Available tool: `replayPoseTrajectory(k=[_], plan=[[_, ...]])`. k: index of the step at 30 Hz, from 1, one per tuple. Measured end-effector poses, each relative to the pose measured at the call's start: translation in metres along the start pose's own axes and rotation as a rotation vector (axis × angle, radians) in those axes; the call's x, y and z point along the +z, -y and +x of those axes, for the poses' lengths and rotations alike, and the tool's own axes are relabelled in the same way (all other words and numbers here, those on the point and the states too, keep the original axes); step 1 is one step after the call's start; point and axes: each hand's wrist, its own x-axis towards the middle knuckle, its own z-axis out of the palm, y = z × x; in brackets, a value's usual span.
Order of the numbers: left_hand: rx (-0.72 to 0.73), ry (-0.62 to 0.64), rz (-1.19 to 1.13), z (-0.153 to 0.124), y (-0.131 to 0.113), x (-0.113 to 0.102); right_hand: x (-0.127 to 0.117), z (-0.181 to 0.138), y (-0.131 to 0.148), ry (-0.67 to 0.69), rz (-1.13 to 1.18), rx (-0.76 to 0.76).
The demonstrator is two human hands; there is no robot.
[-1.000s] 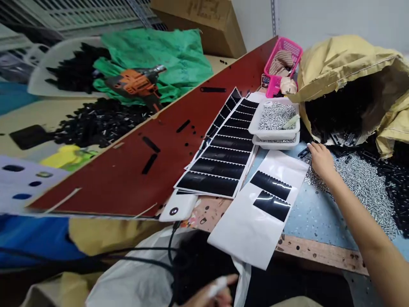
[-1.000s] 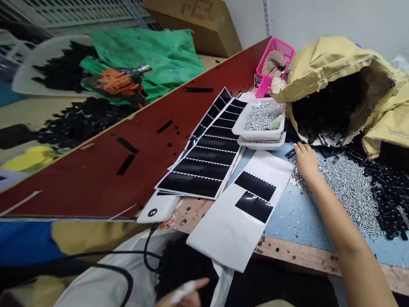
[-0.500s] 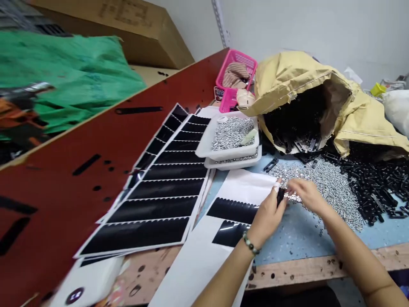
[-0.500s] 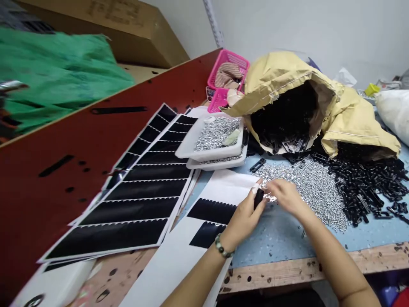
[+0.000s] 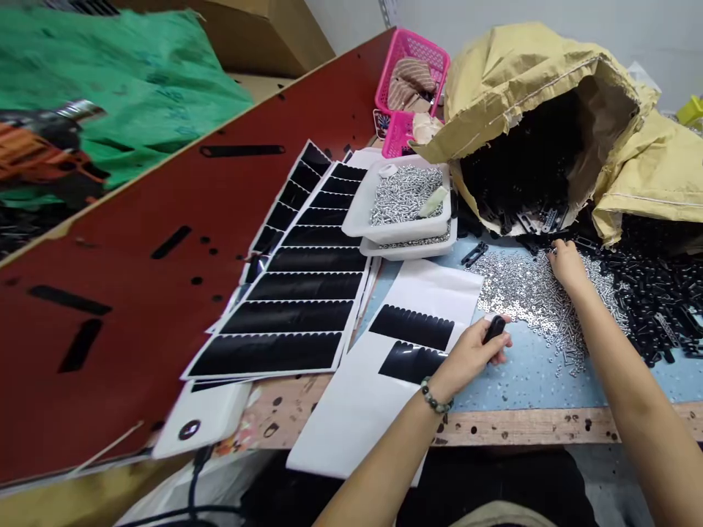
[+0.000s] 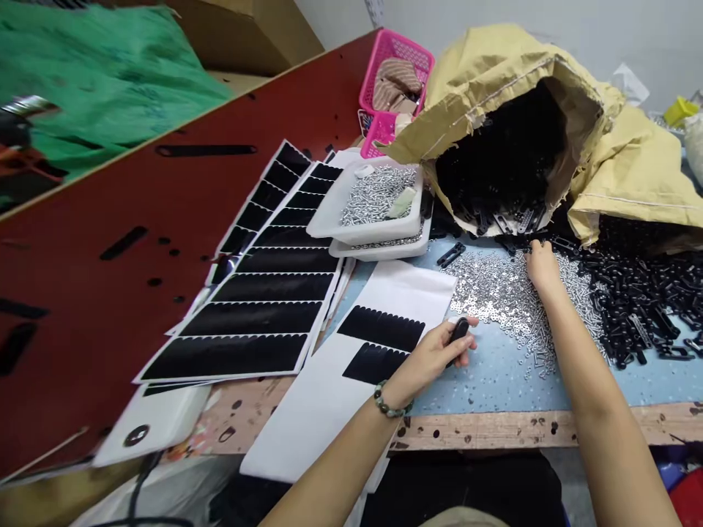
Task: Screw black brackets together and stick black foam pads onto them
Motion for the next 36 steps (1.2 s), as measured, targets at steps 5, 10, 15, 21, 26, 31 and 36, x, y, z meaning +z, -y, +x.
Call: replayPoseTrajectory(k=[5,10,15,21,26,31,36], plan=[[-0.016,-0.020,-0.071,-0.003,0.003,0.001,-0.006,0.011,0.002,0.001,0.003,0.073],[-0.003,-0.004,-0.104,-0.005,0.007,0.000,-0.014,0.032,0.003,-0.009,0.088,0.216],[0.028,-0.020,-0.089,-0.005,0.012,-0.005,-0.035,0.023,0.000,0.029,0.254,0.178],[0.091,-0.063,0.065,0.004,0.016,-0.004,-0.013,-0.090,0.024,0.196,1.110,-0.099],[0.265,-0.169,0.401,0.003,0.007,0.003,0.011,-0.151,0.049,0.124,1.181,-0.182],[0.370,-0.177,0.597,-0.009,0.007,0.005,0.021,-0.167,0.046,0.096,1.141,-0.183],[0.382,-0.112,0.707,-0.027,0.021,0.011,0.034,-0.191,0.030,0.145,1.069,-0.190]])
